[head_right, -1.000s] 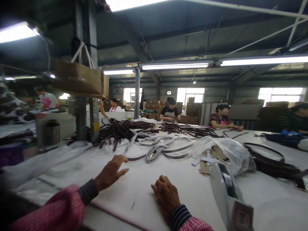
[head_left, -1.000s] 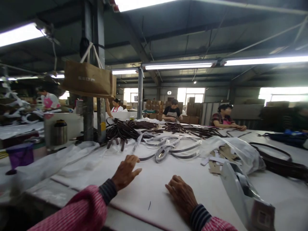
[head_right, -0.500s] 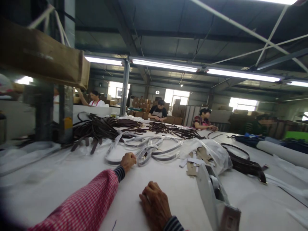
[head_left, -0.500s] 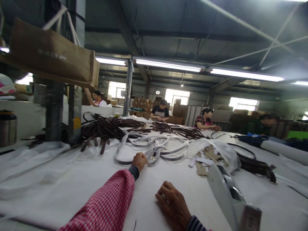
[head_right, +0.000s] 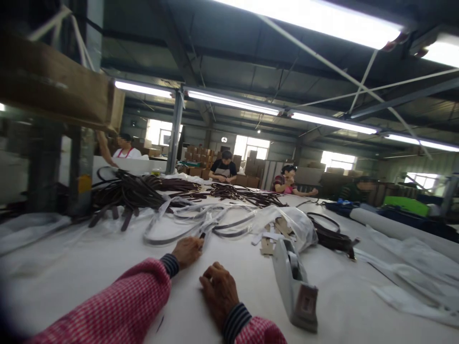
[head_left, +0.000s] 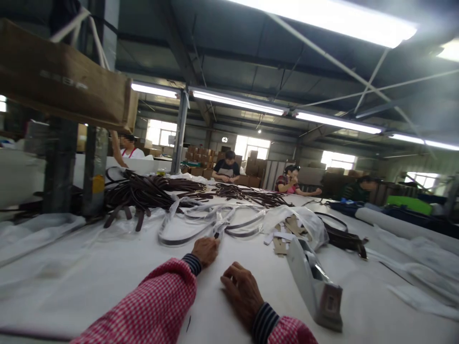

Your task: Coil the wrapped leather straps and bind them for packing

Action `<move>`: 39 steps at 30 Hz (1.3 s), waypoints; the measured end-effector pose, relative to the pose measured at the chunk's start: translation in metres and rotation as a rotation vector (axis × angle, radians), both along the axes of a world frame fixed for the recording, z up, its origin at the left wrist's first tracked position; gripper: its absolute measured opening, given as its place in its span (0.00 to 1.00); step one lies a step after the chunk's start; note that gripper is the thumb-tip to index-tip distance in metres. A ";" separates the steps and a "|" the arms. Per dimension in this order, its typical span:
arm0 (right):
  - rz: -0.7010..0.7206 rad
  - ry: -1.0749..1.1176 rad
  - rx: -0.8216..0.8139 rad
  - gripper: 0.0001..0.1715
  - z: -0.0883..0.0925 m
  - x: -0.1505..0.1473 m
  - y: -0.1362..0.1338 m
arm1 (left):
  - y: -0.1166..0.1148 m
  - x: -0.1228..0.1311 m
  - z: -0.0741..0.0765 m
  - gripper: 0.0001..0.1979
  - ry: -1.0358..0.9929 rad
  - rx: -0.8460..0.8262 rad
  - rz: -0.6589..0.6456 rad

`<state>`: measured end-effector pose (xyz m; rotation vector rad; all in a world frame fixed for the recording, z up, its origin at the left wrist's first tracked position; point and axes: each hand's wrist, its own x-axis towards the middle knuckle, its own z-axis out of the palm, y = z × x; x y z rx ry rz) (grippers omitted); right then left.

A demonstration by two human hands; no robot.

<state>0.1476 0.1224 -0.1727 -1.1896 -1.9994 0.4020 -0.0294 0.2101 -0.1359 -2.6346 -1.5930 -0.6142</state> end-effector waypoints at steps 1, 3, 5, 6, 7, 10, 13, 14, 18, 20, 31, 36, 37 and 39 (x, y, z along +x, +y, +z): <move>-0.001 0.090 -0.039 0.09 0.000 0.001 0.002 | -0.015 -0.003 0.001 0.10 0.032 0.011 -0.035; 0.010 0.275 -0.144 0.16 0.003 0.004 0.006 | -0.055 -0.011 -0.002 0.11 0.095 0.040 -0.111; 0.008 0.407 -0.257 0.22 0.005 0.006 0.011 | -0.100 -0.018 -0.009 0.11 0.137 0.087 -0.206; 0.003 0.443 -0.302 0.24 0.006 0.007 0.013 | -0.121 -0.020 -0.014 0.10 0.165 0.157 -0.288; 0.002 0.465 -0.339 0.25 0.007 0.007 0.014 | -0.141 -0.021 -0.019 0.09 0.175 0.240 -0.353; 0.013 0.520 -0.465 0.30 0.008 0.001 0.008 | -0.180 -0.016 -0.033 0.08 0.204 0.518 -0.480; 0.078 0.598 -0.562 0.37 0.008 -0.006 -0.017 | -0.198 -0.002 -0.042 0.07 0.122 0.712 -0.480; 0.103 0.644 -0.591 0.39 0.010 -0.007 -0.028 | -0.202 0.002 -0.043 0.08 0.080 0.754 -0.471; 0.061 0.714 -0.631 0.34 0.019 0.008 -0.074 | -0.227 0.006 -0.037 0.11 -0.060 0.662 -0.532; 0.031 0.611 -0.590 0.27 0.024 0.025 -0.092 | -0.236 0.001 -0.025 0.12 -0.120 0.476 -0.525; 0.009 0.177 -0.320 0.17 0.025 0.047 -0.148 | -0.168 0.034 0.006 0.26 -0.242 -0.247 -0.188; -0.067 0.132 -0.324 0.19 0.025 0.054 -0.142 | -0.159 0.019 -0.003 0.16 -0.463 -0.380 -0.169; -0.074 0.133 -0.328 0.20 0.025 0.056 -0.141 | -0.157 0.013 -0.005 0.18 -0.527 -0.420 -0.161; -0.080 0.148 -0.330 0.20 0.023 0.059 -0.140 | -0.155 0.001 -0.010 0.25 -0.754 -0.565 -0.155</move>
